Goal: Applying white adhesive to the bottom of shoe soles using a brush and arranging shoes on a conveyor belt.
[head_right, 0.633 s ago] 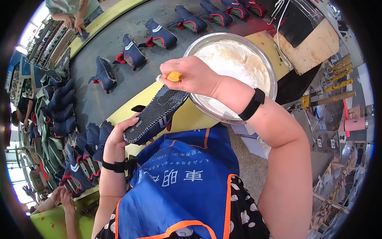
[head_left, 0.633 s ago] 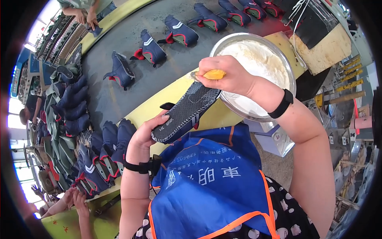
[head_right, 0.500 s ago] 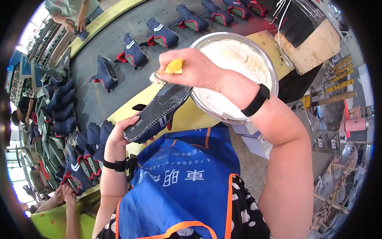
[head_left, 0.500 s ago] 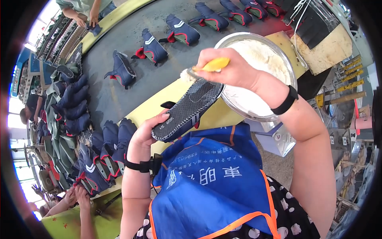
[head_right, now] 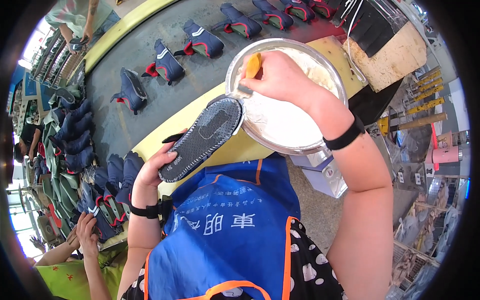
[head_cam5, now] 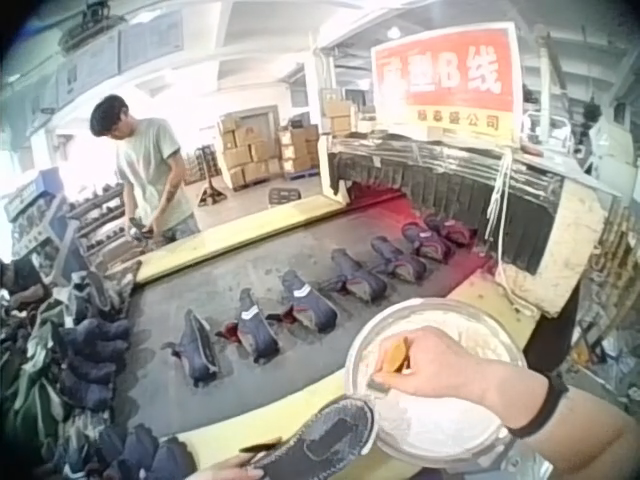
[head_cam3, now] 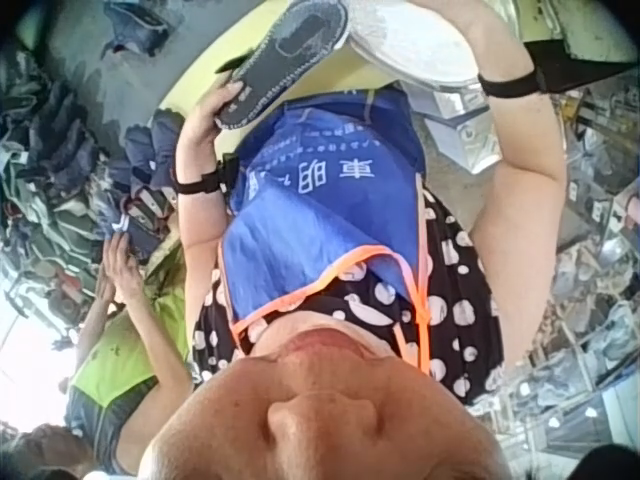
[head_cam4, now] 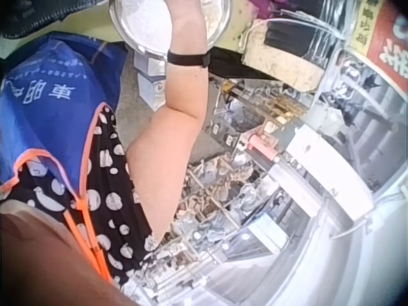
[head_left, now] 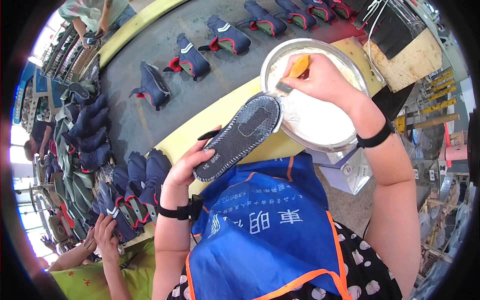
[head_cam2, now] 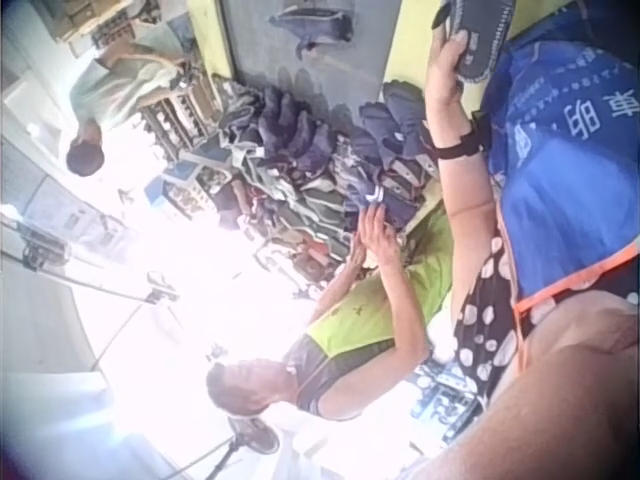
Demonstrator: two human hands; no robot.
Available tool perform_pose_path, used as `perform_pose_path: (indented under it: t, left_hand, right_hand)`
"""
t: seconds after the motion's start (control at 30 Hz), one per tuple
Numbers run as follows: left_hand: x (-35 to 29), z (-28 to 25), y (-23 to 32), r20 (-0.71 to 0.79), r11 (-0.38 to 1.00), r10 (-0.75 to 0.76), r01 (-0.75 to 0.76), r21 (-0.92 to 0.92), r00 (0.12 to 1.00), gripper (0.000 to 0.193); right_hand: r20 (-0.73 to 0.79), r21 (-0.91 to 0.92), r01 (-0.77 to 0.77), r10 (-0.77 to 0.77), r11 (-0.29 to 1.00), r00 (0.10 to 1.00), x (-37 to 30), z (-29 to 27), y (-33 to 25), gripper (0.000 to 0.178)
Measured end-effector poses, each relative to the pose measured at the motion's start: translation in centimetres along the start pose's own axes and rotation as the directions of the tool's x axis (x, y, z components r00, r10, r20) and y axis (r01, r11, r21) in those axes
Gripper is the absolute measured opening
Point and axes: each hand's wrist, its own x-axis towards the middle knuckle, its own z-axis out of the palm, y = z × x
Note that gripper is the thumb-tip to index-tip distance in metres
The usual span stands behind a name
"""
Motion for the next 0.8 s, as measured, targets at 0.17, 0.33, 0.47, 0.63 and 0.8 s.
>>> perform_pose_path:
  t: [0.17, 0.33, 0.47, 0.63, 0.8]
  left_hand:
    - [-1.4, 2.1, -0.6, -0.038, 0.99, 0.09, -0.085, 0.115, 0.995, 0.078]
    - [-2.6, 3.3, -1.7, -0.067, 0.992, 0.108, -0.104, 0.067, 0.992, 0.08]
    - [-2.9, 3.6, -2.5, -0.093, 0.993, 0.108, -0.102, 0.065, 0.99, 0.084]
    - [-3.8, 4.2, -2.6, -0.116, 0.988, 0.078, -0.061, 0.139, 0.99, 0.092]
    - [-4.2, 4.6, -3.1, -0.083, 0.969, 0.069, -0.047, 0.241, 0.994, 0.099]
  right_hand:
    - [-0.194, 0.274, 0.022, 0.033, 0.962, 0.98, -2.5, 1.3, -1.4, 0.023]
    - [-0.209, 0.251, -0.134, 0.189, 0.959, 0.959, -4.6, 4.0, -2.5, 0.03]
    - [-0.341, 0.21, -0.193, 0.257, 0.958, 0.904, -7.3, 5.6, -3.7, 0.028]
    - [-0.331, 0.357, -0.219, 0.342, 0.908, 0.88, -11.5, 7.7, -7.2, 0.025]
    - [-0.359, 0.364, -0.169, 0.305, 0.916, 0.882, -13.0, 9.0, -9.1, 0.022]
